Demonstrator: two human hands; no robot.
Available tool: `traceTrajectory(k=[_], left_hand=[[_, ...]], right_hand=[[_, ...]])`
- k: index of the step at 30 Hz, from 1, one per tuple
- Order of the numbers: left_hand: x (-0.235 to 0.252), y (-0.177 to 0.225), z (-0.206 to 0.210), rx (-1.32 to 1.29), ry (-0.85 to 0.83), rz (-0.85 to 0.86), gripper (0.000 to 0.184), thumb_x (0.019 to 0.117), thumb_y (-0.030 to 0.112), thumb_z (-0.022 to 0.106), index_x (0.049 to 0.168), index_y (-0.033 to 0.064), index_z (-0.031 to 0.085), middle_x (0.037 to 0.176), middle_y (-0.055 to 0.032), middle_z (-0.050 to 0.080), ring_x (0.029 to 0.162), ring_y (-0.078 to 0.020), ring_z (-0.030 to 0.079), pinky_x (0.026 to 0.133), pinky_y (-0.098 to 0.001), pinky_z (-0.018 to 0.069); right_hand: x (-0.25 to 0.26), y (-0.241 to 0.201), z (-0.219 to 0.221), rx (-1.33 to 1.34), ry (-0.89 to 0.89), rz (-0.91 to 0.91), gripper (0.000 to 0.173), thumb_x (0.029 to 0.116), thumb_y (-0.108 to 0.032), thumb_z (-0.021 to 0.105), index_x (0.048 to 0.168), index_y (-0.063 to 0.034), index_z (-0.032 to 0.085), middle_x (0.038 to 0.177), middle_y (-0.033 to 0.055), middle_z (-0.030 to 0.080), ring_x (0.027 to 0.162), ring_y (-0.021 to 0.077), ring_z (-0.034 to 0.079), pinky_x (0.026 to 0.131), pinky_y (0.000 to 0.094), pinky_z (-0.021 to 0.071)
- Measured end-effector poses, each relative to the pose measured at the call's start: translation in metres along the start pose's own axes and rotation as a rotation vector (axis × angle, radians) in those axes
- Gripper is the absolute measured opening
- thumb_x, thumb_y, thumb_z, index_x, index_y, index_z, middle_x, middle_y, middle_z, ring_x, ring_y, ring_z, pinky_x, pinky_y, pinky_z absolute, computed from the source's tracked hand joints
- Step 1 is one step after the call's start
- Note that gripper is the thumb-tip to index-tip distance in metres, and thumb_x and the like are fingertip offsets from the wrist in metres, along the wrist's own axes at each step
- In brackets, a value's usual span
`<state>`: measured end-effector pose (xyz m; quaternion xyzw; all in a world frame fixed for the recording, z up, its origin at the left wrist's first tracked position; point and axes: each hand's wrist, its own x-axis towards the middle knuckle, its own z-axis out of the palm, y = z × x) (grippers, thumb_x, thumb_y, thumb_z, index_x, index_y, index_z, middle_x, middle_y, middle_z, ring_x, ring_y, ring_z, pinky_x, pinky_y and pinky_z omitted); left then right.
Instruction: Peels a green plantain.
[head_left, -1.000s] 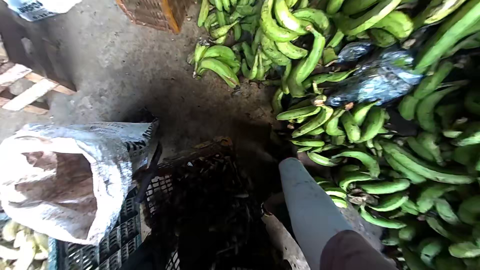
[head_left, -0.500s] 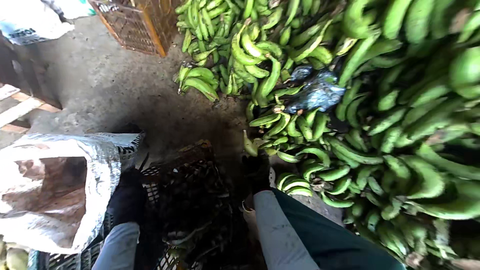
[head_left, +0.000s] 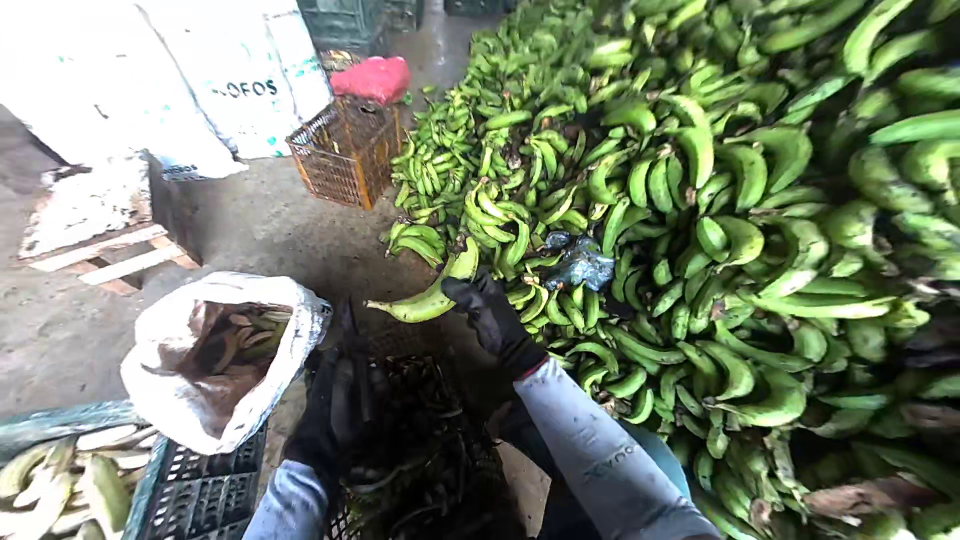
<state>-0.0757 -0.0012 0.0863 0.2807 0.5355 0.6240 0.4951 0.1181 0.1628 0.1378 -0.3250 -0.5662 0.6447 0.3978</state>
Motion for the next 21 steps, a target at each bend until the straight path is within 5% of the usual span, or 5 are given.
traceTrajectory(k=[3, 8, 13, 18, 21], left_hand=[[-0.02, 0.021, 0.014, -0.347, -0.019, -0.003, 0.036, 0.1099, 0.03, 0.025, 0.121, 0.0118, 0.054, 0.09, -0.0089, 0.071, 0.066, -0.0187, 0.069, 0.057, -0.0323, 0.0601], [-0.046, 0.024, 0.023, -0.443, 0.06, 0.147, 0.046, 0.1109, 0.034, 0.019, 0.132, 0.0126, 0.055, 0.096, -0.0088, 0.071, 0.068, -0.0167, 0.069, 0.055, -0.0296, 0.0596], [-0.049, -0.013, 0.003, -0.526, 0.045, 0.195, 0.045, 0.1048, 0.043, 0.043, 0.137, 0.0136, 0.053, 0.093, -0.0046, 0.067, 0.078, -0.0175, 0.068, 0.072, -0.0382, 0.0612], [-0.056, 0.002, 0.01, -0.357, 0.132, 0.229, 0.054, 0.1105, 0.04, 0.014, 0.145, 0.0115, 0.044, 0.106, -0.0074, 0.067, 0.074, -0.0141, 0.066, 0.06, -0.0266, 0.057], [-0.057, -0.002, 0.012, -0.253, 0.152, 0.279, 0.052, 0.1106, 0.038, 0.019, 0.14, 0.0087, 0.05, 0.108, -0.0075, 0.069, 0.075, -0.013, 0.066, 0.061, -0.0253, 0.057]], right_hand=[[-0.015, -0.036, 0.012, -0.069, -0.09, -0.083, 0.035, 0.0924, -0.019, 0.069, 0.126, -0.0156, 0.061, 0.106, 0.0003, 0.07, 0.092, 0.0091, 0.066, 0.078, 0.0295, 0.0559], [-0.023, -0.047, 0.014, 0.002, -0.094, -0.166, 0.041, 0.0914, -0.018, 0.067, 0.132, -0.0171, 0.058, 0.106, 0.0002, 0.07, 0.09, 0.0086, 0.066, 0.076, 0.0274, 0.0568], [-0.023, 0.002, 0.015, 0.144, 0.034, -0.07, 0.037, 0.0925, -0.021, 0.062, 0.128, -0.0095, 0.056, 0.099, 0.0035, 0.069, 0.083, 0.0116, 0.068, 0.069, 0.0278, 0.0581], [-0.033, 0.016, 0.014, 0.109, 0.016, 0.133, 0.031, 0.0975, -0.026, 0.056, 0.123, -0.0092, 0.058, 0.092, 0.0049, 0.069, 0.077, 0.0126, 0.067, 0.066, 0.0289, 0.058], [-0.028, 0.024, 0.01, 0.054, -0.038, 0.233, 0.037, 0.0986, -0.038, 0.057, 0.122, -0.0101, 0.061, 0.097, 0.0071, 0.069, 0.082, 0.0161, 0.068, 0.07, 0.0338, 0.0587]])
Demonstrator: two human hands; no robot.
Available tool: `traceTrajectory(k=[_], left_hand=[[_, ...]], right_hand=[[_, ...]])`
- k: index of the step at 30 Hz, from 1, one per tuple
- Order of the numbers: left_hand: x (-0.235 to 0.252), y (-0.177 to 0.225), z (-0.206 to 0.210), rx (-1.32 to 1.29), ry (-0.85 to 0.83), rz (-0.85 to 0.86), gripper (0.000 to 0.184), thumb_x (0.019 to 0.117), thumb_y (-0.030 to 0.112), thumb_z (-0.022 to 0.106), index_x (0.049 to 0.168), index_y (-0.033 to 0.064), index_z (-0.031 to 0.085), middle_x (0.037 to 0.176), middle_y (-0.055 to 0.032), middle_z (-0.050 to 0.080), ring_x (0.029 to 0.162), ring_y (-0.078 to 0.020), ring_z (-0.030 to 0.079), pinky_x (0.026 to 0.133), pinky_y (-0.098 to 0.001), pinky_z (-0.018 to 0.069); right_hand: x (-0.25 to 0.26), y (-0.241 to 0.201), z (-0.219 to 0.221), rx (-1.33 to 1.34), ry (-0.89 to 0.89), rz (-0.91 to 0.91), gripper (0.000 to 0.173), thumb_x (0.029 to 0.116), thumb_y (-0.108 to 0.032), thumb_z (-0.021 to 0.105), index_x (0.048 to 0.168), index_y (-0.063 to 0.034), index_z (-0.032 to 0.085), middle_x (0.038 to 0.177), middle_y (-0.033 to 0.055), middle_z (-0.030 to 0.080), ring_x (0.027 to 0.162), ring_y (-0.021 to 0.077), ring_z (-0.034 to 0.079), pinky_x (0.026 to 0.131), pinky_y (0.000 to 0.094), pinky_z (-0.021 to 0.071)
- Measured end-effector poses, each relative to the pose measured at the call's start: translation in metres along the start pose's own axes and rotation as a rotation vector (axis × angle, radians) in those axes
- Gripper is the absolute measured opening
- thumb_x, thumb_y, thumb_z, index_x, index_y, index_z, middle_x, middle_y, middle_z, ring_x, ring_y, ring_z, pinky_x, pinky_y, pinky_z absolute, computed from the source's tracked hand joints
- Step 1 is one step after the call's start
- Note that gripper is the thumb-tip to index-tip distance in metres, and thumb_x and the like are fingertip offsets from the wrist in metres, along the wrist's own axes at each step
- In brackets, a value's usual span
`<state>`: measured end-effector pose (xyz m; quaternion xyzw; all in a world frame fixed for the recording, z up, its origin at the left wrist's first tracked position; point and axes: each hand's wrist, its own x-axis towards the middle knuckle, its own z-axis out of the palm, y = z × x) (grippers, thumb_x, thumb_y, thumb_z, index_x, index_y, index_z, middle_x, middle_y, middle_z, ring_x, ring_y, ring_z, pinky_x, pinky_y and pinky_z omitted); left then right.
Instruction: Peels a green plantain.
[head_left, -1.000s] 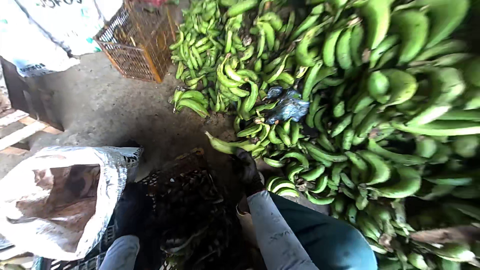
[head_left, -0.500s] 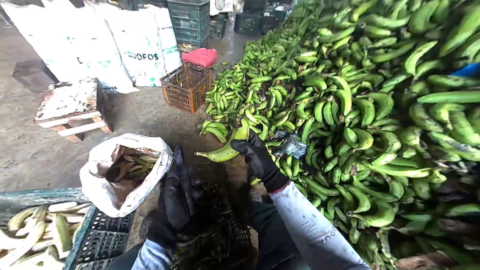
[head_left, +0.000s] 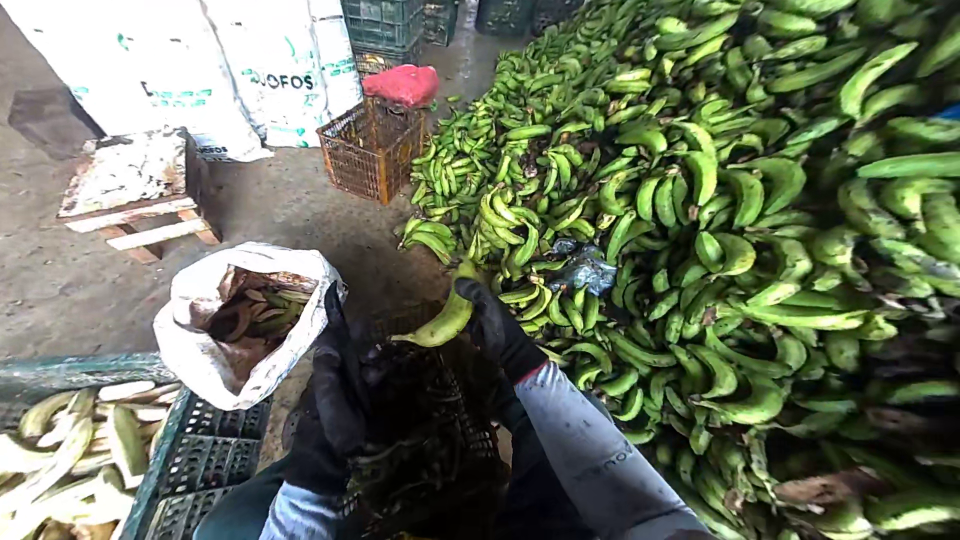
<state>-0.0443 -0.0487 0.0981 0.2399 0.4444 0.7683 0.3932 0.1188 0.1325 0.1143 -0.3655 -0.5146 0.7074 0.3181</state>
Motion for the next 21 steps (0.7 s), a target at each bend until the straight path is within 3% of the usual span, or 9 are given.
traceTrajectory(k=[3, 6, 8, 11, 13, 15, 17, 19, 21], left_hand=[[-0.002, -0.005, -0.003, 0.087, -0.053, 0.024, 0.049, 0.1086, 0.038, 0.028, 0.147, 0.0128, 0.045, 0.109, -0.0027, 0.067, 0.078, -0.0118, 0.065, 0.064, -0.0265, 0.0571], [-0.001, -0.001, 0.005, 0.108, -0.025, 0.001, 0.049, 0.1089, 0.04, 0.019, 0.15, 0.0177, 0.036, 0.121, -0.0026, 0.067, 0.075, -0.0121, 0.066, 0.061, -0.0273, 0.057], [0.0, -0.001, 0.006, 0.121, -0.012, 0.034, 0.05, 0.1095, 0.039, 0.016, 0.147, 0.0138, 0.036, 0.123, -0.0042, 0.067, 0.076, -0.0117, 0.066, 0.062, -0.0255, 0.0567], [-0.003, -0.003, -0.001, 0.191, -0.017, 0.041, 0.047, 0.1087, 0.036, 0.029, 0.142, 0.0092, 0.05, 0.101, 0.0003, 0.066, 0.076, -0.0092, 0.064, 0.067, -0.0246, 0.0573], [-0.002, -0.004, -0.002, 0.242, -0.036, -0.006, 0.044, 0.1059, 0.035, 0.045, 0.142, 0.0099, 0.049, 0.097, 0.0012, 0.063, 0.078, -0.0086, 0.064, 0.067, -0.024, 0.0574], [-0.003, -0.004, 0.006, 0.316, -0.024, -0.046, 0.043, 0.1068, 0.031, 0.048, 0.146, 0.011, 0.047, 0.096, -0.001, 0.064, 0.077, -0.0108, 0.064, 0.066, -0.0264, 0.0574], [-0.005, -0.001, 0.012, 0.482, -0.042, -0.03, 0.043, 0.1084, 0.027, 0.045, 0.148, 0.0104, 0.046, 0.101, -0.0047, 0.067, 0.079, -0.0146, 0.067, 0.068, -0.0309, 0.0598], [-0.013, -0.002, 0.013, 0.78, -0.059, 0.023, 0.044, 0.1089, 0.028, 0.044, 0.149, 0.0091, 0.047, 0.105, -0.0055, 0.069, 0.081, -0.0125, 0.068, 0.072, -0.0316, 0.06], [-0.015, -0.003, 0.014, 1.136, -0.112, 0.124, 0.046, 0.1073, 0.031, 0.045, 0.144, 0.0055, 0.055, 0.118, -0.0125, 0.071, 0.1, -0.0194, 0.07, 0.089, -0.0414, 0.0568]], right_hand=[[0.007, 0.009, 0.0, -0.213, -0.082, 0.058, 0.046, 0.0962, -0.045, 0.063, 0.125, -0.0084, 0.063, 0.101, 0.0107, 0.07, 0.086, 0.0194, 0.067, 0.074, 0.0391, 0.0579], [0.004, 0.008, 0.013, -0.248, -0.165, 0.097, 0.048, 0.0969, -0.044, 0.063, 0.129, -0.0087, 0.063, 0.11, 0.0125, 0.069, 0.096, 0.0206, 0.066, 0.083, 0.0417, 0.0565], [0.009, 0.015, 0.011, -0.107, -0.195, 0.037, 0.051, 0.0961, -0.052, 0.06, 0.131, -0.0144, 0.062, 0.114, 0.0089, 0.068, 0.098, 0.0183, 0.066, 0.084, 0.0403, 0.0564], [0.009, 0.024, 0.013, 0.379, -0.119, 0.079, 0.046, 0.0977, -0.052, 0.056, 0.129, -0.0187, 0.058, 0.103, 0.0066, 0.068, 0.087, 0.0198, 0.068, 0.074, 0.0402, 0.0595], [0.005, 0.021, 0.02, 0.573, -0.065, 0.199, 0.039, 0.1007, -0.042, 0.053, 0.128, -0.0141, 0.055, 0.102, 0.0138, 0.067, 0.087, 0.0283, 0.07, 0.073, 0.0457, 0.0611], [0.0, 0.019, 0.024, 0.561, -0.099, 0.206, 0.029, 0.1036, -0.032, 0.05, 0.123, -0.01, 0.056, 0.098, 0.0131, 0.067, 0.085, 0.0247, 0.069, 0.073, 0.0408, 0.0602], [-0.005, 0.016, 0.025, 0.525, -0.208, 0.11, 0.025, 0.1043, -0.033, 0.048, 0.115, -0.0125, 0.058, 0.089, 0.0067, 0.065, 0.076, 0.0172, 0.066, 0.069, 0.0341, 0.0588], [-0.012, 0.019, 0.017, 0.619, -0.274, 0.064, 0.035, 0.1051, -0.045, 0.042, 0.11, -0.0159, 0.06, 0.082, 0.0035, 0.063, 0.07, 0.0157, 0.064, 0.064, 0.033, 0.0578], [-0.016, 0.029, 0.007, 0.732, -0.219, 0.134, 0.051, 0.1061, -0.055, 0.032, 0.102, -0.0127, 0.06, 0.073, 0.0038, 0.061, 0.061, 0.0157, 0.062, 0.056, 0.0316, 0.056]])
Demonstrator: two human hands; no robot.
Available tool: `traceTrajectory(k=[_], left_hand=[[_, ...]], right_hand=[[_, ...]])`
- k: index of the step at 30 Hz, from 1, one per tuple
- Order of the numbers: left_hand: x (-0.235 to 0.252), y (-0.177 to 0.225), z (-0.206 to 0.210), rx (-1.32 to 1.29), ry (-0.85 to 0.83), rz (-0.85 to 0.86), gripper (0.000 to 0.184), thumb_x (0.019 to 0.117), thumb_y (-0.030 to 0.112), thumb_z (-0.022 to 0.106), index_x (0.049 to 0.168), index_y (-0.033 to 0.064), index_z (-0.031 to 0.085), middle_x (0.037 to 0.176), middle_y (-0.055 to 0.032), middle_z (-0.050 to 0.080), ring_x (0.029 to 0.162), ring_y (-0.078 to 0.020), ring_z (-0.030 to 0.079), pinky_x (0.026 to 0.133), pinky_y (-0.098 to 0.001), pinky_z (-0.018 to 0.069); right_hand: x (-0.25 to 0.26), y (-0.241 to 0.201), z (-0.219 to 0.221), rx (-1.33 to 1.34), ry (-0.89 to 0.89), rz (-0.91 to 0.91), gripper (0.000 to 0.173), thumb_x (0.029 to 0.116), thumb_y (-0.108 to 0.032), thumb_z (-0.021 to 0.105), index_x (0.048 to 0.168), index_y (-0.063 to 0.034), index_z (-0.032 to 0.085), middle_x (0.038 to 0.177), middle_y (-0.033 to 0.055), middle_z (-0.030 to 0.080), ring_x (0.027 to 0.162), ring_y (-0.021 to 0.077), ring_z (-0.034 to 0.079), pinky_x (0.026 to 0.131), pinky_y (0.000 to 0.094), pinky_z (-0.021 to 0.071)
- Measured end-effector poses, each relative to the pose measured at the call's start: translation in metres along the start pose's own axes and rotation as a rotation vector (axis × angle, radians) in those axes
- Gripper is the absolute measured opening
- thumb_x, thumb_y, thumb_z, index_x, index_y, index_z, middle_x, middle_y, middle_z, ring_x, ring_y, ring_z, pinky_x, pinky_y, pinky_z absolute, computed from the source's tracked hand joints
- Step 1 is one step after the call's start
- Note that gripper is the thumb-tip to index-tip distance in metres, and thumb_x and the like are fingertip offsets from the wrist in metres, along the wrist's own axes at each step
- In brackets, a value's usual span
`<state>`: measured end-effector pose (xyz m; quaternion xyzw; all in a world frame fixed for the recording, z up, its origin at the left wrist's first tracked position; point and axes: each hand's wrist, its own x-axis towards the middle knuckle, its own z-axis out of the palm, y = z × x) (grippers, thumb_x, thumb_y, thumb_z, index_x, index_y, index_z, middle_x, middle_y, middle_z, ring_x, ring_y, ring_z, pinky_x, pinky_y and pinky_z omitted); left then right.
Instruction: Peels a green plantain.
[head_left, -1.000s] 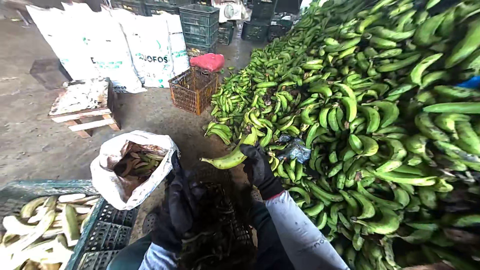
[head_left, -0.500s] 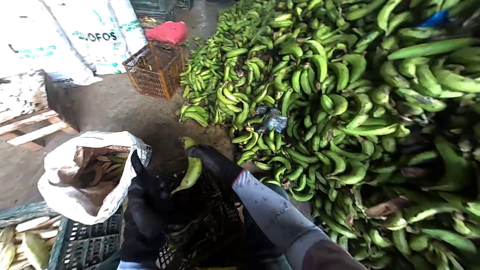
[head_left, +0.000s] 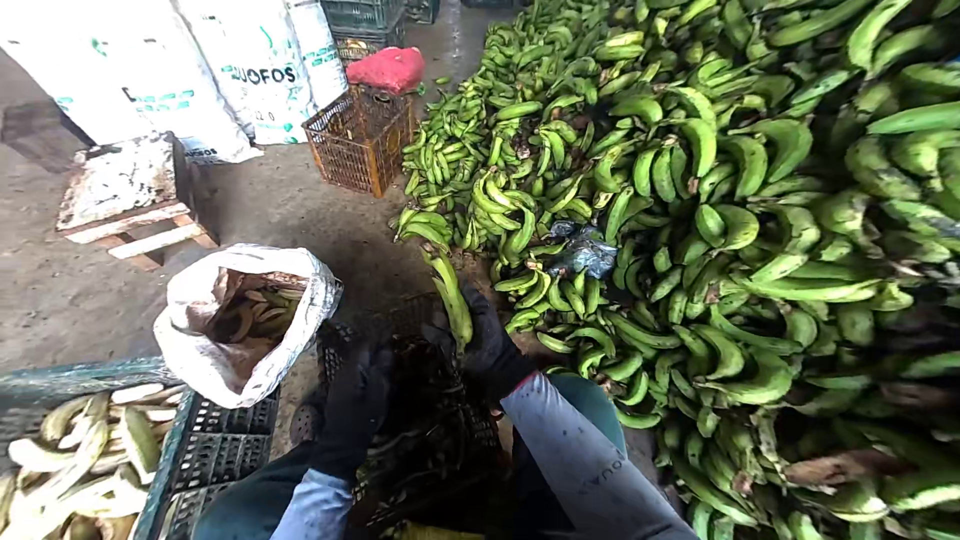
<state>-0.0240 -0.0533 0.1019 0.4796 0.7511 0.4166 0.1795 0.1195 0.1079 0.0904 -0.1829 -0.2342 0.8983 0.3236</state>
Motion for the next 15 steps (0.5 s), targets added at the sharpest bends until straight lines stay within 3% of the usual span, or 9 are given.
traceTrajectory(k=[2, 5, 9, 12, 15], left_hand=[[-0.004, 0.003, 0.005, 0.202, -0.069, 0.046, 0.049, 0.1069, 0.037, 0.044, 0.137, 0.0029, 0.061, 0.121, -0.0213, 0.069, 0.109, -0.0353, 0.069, 0.095, -0.0561, 0.0529], [-0.006, 0.009, 0.016, 0.365, -0.183, 0.073, 0.047, 0.1058, 0.036, 0.047, 0.13, 0.0004, 0.065, 0.115, -0.0276, 0.069, 0.102, -0.0461, 0.069, 0.087, -0.0626, 0.053], [-0.003, 0.015, 0.026, 0.474, -0.313, 0.04, 0.043, 0.1053, 0.032, 0.048, 0.132, 0.0015, 0.062, 0.121, -0.0292, 0.065, 0.11, -0.0483, 0.065, 0.09, -0.063, 0.0511], [0.0, 0.021, 0.032, 0.516, -0.347, -0.01, 0.043, 0.1056, 0.032, 0.048, 0.136, 0.0038, 0.06, 0.132, -0.0273, 0.062, 0.117, -0.0478, 0.062, 0.093, -0.0628, 0.0502], [0.001, 0.021, 0.035, 0.537, -0.381, -0.057, 0.043, 0.1046, 0.029, 0.051, 0.138, 0.003, 0.057, 0.134, -0.028, 0.059, 0.119, -0.0481, 0.061, 0.095, -0.0619, 0.0493]], right_hand=[[-0.01, 0.004, -0.01, -0.005, 0.117, 0.079, 0.061, 0.1075, -0.057, 0.022, 0.1, -0.0085, 0.058, 0.068, 0.0048, 0.062, 0.054, 0.0152, 0.061, 0.051, 0.0296, 0.0546], [-0.027, 0.01, -0.006, -0.206, 0.255, 0.103, 0.056, 0.1109, -0.049, 0.019, 0.105, -0.0065, 0.056, 0.072, 0.0067, 0.064, 0.056, 0.0166, 0.063, 0.054, 0.0318, 0.0575], [-0.038, 0.017, -0.003, -0.408, 0.324, 0.114, 0.056, 0.112, -0.045, 0.019, 0.1, -0.0065, 0.058, 0.068, 0.0045, 0.063, 0.055, 0.0143, 0.063, 0.052, 0.0299, 0.0568], [-0.036, 0.02, -0.021, -0.542, 0.252, 0.094, 0.056, 0.1121, -0.043, 0.022, 0.114, -0.0012, 0.06, 0.08, 0.0094, 0.066, 0.065, 0.018, 0.065, 0.061, 0.0339, 0.0583], [-0.035, 0.023, -0.025, -0.53, 0.217, 0.12, 0.056, 0.1123, -0.042, 0.021, 0.111, -0.0009, 0.059, 0.079, 0.0092, 0.066, 0.064, 0.0178, 0.065, 0.06, 0.0329, 0.0578]])
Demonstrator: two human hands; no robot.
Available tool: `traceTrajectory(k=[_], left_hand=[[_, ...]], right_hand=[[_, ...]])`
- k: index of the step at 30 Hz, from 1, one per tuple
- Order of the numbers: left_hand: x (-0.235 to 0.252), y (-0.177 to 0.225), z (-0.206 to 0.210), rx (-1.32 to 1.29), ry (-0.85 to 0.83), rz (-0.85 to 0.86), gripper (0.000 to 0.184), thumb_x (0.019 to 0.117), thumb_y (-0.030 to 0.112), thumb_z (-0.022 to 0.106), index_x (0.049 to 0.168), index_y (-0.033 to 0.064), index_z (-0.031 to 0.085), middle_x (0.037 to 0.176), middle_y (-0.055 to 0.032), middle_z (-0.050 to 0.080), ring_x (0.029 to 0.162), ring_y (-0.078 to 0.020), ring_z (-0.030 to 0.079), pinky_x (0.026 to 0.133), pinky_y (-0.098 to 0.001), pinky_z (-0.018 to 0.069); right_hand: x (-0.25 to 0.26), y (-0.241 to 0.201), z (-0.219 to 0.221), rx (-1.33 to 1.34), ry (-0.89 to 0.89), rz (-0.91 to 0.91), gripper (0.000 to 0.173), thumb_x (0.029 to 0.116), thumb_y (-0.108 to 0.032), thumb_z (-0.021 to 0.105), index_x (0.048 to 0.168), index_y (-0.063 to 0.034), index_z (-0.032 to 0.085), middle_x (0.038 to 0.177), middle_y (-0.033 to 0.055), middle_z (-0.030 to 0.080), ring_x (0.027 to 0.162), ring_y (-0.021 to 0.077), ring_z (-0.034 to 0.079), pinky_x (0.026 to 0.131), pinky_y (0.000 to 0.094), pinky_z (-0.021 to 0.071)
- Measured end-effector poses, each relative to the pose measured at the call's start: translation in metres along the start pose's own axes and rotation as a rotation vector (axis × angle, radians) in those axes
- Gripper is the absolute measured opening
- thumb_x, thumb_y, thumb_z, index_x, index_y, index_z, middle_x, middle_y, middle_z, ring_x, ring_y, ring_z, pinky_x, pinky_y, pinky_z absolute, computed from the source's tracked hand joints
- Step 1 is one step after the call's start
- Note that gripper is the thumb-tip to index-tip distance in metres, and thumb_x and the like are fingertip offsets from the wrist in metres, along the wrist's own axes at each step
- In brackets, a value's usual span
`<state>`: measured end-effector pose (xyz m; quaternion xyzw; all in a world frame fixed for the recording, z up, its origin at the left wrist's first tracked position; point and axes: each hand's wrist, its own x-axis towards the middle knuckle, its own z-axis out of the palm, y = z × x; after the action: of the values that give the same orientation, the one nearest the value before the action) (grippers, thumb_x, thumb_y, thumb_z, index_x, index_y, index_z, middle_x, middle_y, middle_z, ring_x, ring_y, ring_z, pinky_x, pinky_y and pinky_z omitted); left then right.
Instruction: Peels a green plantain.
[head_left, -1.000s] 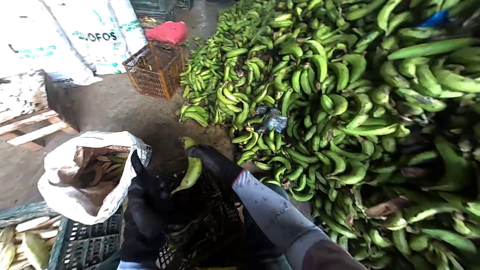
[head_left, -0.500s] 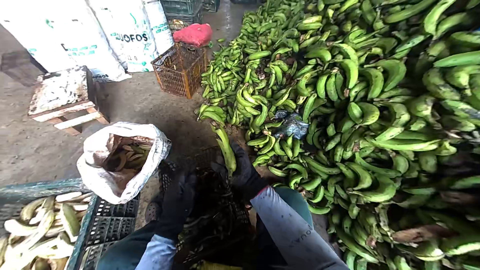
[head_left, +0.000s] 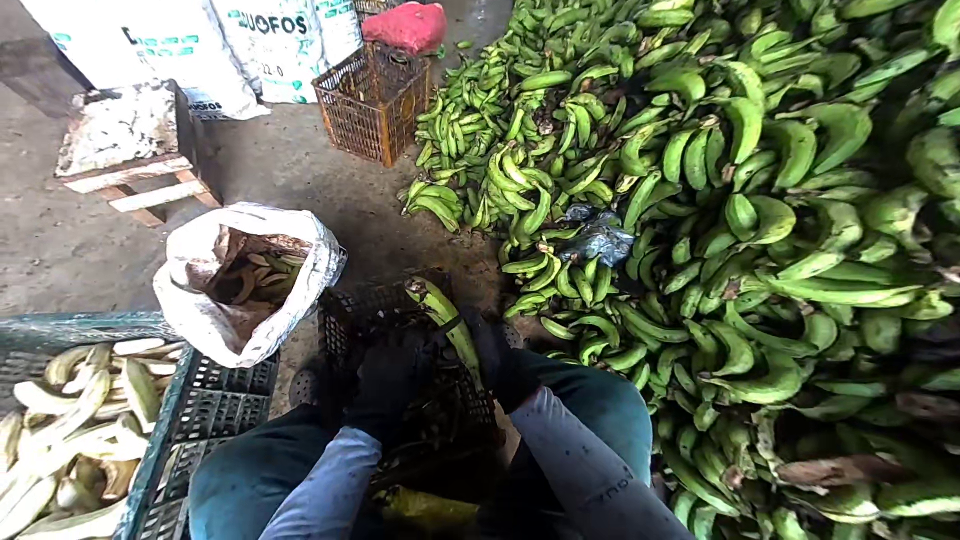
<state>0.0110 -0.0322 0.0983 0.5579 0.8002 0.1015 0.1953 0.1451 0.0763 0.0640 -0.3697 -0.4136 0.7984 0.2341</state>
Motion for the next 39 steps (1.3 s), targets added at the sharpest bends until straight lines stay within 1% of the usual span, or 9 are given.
traceTrajectory(k=[9, 12, 16, 18, 23, 25, 32, 37, 39], left_hand=[[0.012, -0.05, 0.03, -0.109, -0.18, -0.331, 0.052, 0.1051, 0.03, 0.053, 0.152, 0.0097, 0.044, 0.141, -0.0229, 0.057, 0.128, -0.0402, 0.058, 0.105, -0.0588, 0.0461], [0.0, -0.047, 0.022, -0.273, -0.065, -0.26, 0.049, 0.1108, 0.035, 0.038, 0.149, 0.0066, 0.048, 0.139, -0.0219, 0.06, 0.129, -0.0357, 0.059, 0.109, -0.0543, 0.0441], [-0.011, -0.038, 0.011, -0.709, 0.145, -0.197, 0.048, 0.1117, 0.031, 0.035, 0.146, 0.0002, 0.049, 0.136, -0.0201, 0.06, 0.125, -0.0225, 0.059, 0.109, -0.0409, 0.0444], [-0.013, -0.03, 0.002, -0.865, 0.201, -0.172, 0.044, 0.1101, 0.026, 0.041, 0.145, -0.0001, 0.049, 0.129, -0.0152, 0.063, 0.115, -0.0133, 0.06, 0.102, -0.0327, 0.0485], [-0.021, -0.011, 0.004, -1.217, 0.204, 0.124, 0.04, 0.1045, 0.02, 0.053, 0.139, -0.001, 0.053, 0.108, -0.0033, 0.067, 0.087, -0.0073, 0.065, 0.078, -0.026, 0.0584], [-0.024, -0.001, 0.002, -1.194, 0.181, 0.111, 0.037, 0.1033, 0.024, 0.058, 0.135, 0.0041, 0.056, 0.095, 0.0012, 0.066, 0.071, -0.0054, 0.06, 0.064, -0.0234, 0.053], [-0.027, 0.003, 0.002, -0.961, 0.19, 0.121, 0.053, 0.108, 0.036, 0.043, 0.153, 0.0081, 0.042, 0.131, -0.0052, 0.064, 0.106, -0.0042, 0.064, 0.093, -0.0267, 0.0538], [-0.023, 0.001, 0.008, -0.962, 0.178, 0.144, 0.048, 0.1061, 0.04, 0.047, 0.145, 0.0115, 0.049, 0.101, 0.0003, 0.066, 0.079, -0.0061, 0.062, 0.073, -0.0285, 0.0553], [-0.022, 0.0, 0.011, -1.004, 0.182, 0.139, 0.048, 0.1065, 0.037, 0.048, 0.146, 0.0096, 0.048, 0.102, -0.0003, 0.066, 0.079, -0.0052, 0.061, 0.072, -0.0265, 0.0546]], right_hand=[[-0.028, -0.015, 0.006, 0.003, -0.007, -0.029, 0.046, 0.1124, -0.034, 0.021, 0.116, -0.0032, 0.055, 0.078, 0.0084, 0.068, 0.059, 0.0148, 0.066, 0.051, 0.0265, 0.0561], [-0.013, -0.01, -0.006, 0.117, 0.04, -0.164, 0.052, 0.1105, -0.042, 0.022, 0.126, -0.0043, 0.053, 0.084, 0.0084, 0.066, 0.064, 0.0163, 0.065, 0.056, 0.0297, 0.0579], [-0.001, -0.019, -0.014, -0.04, 0.083, -0.24, 0.049, 0.1025, -0.035, 0.05, 0.141, -0.0049, 0.047, 0.102, 0.0097, 0.066, 0.084, 0.0166, 0.067, 0.076, 0.0339, 0.0592], [-0.002, -0.029, -0.008, -0.127, 0.169, -0.28, 0.046, 0.1004, -0.031, 0.056, 0.139, -0.007, 0.052, 0.102, 0.0084, 0.067, 0.083, 0.0151, 0.066, 0.074, 0.0325, 0.0584], [0.008, -0.031, 0.0, 0.022, 0.19, -0.411, 0.039, 0.1056, -0.025, 0.05, 0.142, -0.0114, 0.051, 0.11, 0.0064, 0.069, 0.088, 0.0131, 0.068, 0.075, 0.0285, 0.0583], [0.011, -0.027, 0.004, 0.165, 0.12, -0.404, 0.037, 0.1076, -0.026, 0.046, 0.143, -0.0134, 0.049, 0.113, 0.006, 0.068, 0.092, 0.0139, 0.068, 0.078, 0.0298, 0.0591], [0.004, -0.019, 0.028, 0.39, -0.024, -0.327, 0.037, 0.1111, -0.032, 0.028, 0.128, -0.0119, 0.054, 0.1, 0.0064, 0.069, 0.085, 0.015, 0.07, 0.072, 0.0317, 0.0615], [-0.003, -0.01, 0.035, 0.414, -0.094, -0.29, 0.046, 0.1111, -0.038, 0.023, 0.118, -0.0103, 0.059, 0.092, 0.0067, 0.071, 0.078, 0.015, 0.071, 0.066, 0.0308, 0.0614], [-0.003, -0.007, 0.036, 0.442, -0.107, -0.283, 0.05, 0.1109, -0.041, 0.023, 0.116, -0.0089, 0.061, 0.091, 0.0074, 0.071, 0.078, 0.016, 0.071, 0.067, 0.0318, 0.0618]])
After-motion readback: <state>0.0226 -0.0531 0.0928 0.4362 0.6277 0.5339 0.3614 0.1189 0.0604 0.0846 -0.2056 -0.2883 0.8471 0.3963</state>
